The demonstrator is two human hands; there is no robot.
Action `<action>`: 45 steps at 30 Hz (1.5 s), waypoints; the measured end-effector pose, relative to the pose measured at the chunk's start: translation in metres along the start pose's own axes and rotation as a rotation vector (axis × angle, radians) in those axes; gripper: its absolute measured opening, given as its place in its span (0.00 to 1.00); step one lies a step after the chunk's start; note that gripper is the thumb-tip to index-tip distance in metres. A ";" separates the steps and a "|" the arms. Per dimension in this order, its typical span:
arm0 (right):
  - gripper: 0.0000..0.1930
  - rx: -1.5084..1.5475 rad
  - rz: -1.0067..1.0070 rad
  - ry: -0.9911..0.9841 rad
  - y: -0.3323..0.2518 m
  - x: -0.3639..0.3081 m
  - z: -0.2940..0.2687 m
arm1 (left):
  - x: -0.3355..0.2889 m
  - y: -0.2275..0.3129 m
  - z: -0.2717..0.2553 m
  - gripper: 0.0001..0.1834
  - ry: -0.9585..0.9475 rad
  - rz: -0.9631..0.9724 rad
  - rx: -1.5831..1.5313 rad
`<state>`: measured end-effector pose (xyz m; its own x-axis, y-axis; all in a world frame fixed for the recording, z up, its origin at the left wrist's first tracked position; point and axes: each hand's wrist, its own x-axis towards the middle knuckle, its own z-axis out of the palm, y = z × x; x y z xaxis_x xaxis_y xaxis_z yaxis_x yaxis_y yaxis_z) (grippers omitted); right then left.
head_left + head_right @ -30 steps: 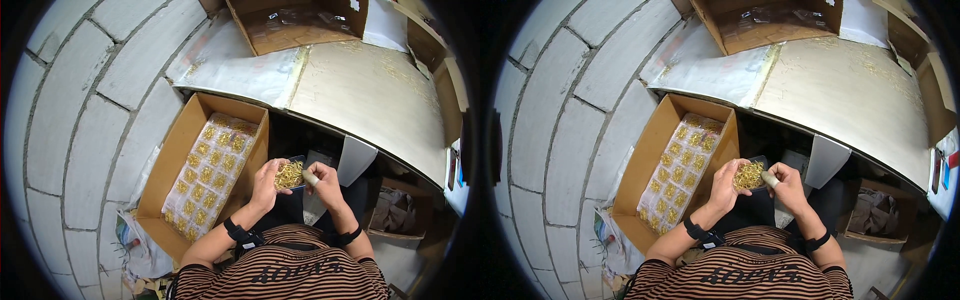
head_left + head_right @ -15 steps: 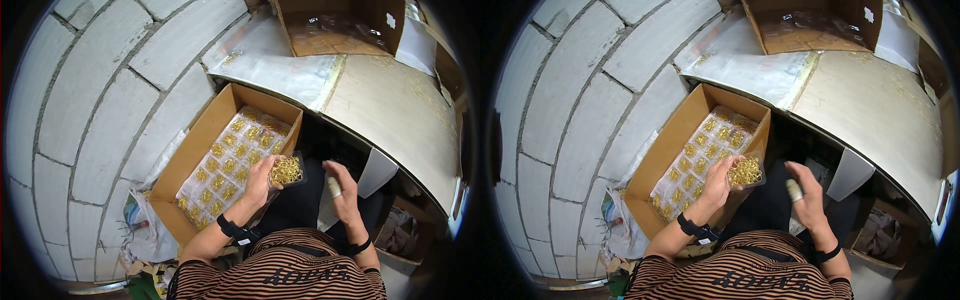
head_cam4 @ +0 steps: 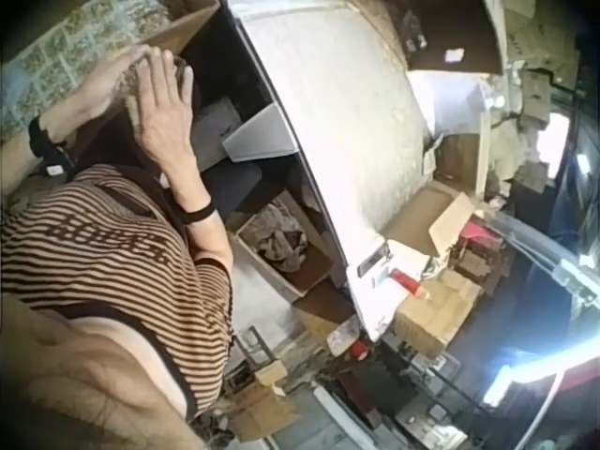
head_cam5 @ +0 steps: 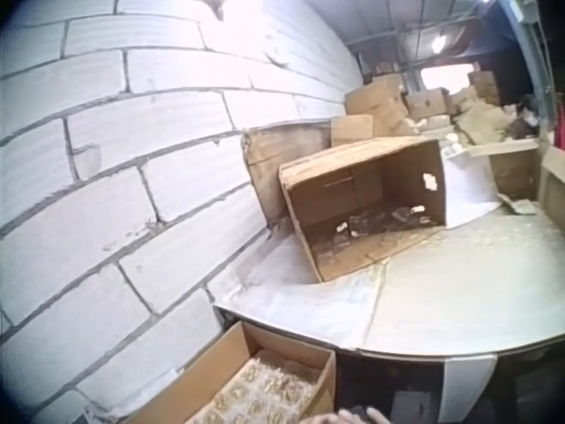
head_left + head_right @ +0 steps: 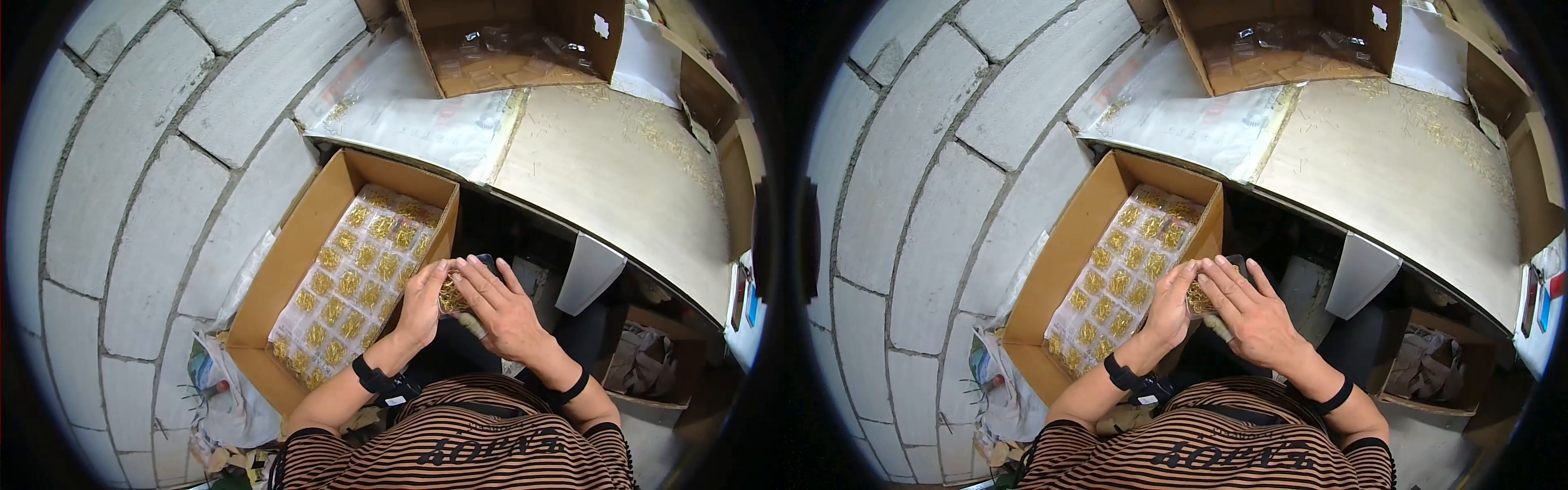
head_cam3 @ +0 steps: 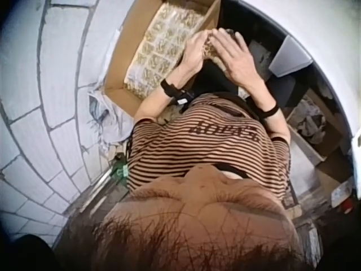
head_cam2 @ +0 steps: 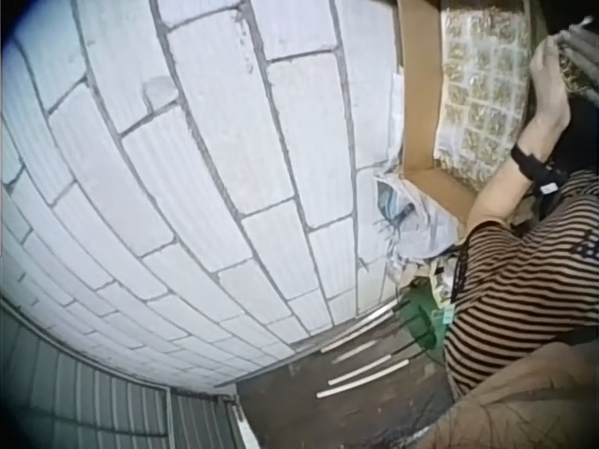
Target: The person is manually sorting and packing small metal or plastic components into plastic containers and then placing those into larger boxes for shipment.
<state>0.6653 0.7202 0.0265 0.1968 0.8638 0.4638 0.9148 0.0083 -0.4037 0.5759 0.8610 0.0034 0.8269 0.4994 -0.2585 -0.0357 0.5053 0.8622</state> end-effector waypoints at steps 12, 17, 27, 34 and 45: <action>0.27 0.123 0.278 0.227 0.015 -0.020 -0.036 | -0.011 0.064 -0.092 0.14 0.305 0.073 0.136; 0.24 0.314 0.691 0.286 0.038 -0.079 -0.047 | -0.054 0.112 -0.200 0.12 0.778 0.119 0.422; 0.27 0.283 0.722 0.281 0.045 -0.100 -0.043 | -0.114 0.049 -0.361 0.09 1.087 -0.066 0.208; 0.31 0.229 0.615 0.106 0.041 -0.095 -0.045 | -0.108 0.033 -0.358 0.07 1.208 -0.275 0.692; 0.22 0.120 0.592 0.037 0.031 -0.100 -0.053 | -0.062 0.053 -0.342 0.13 0.866 0.367 1.429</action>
<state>0.6928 0.6078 0.0093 0.6744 0.7208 0.1600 0.6007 -0.4097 -0.6865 0.3307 1.0975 -0.0842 0.3503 0.8874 0.2996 0.7509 -0.4573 0.4764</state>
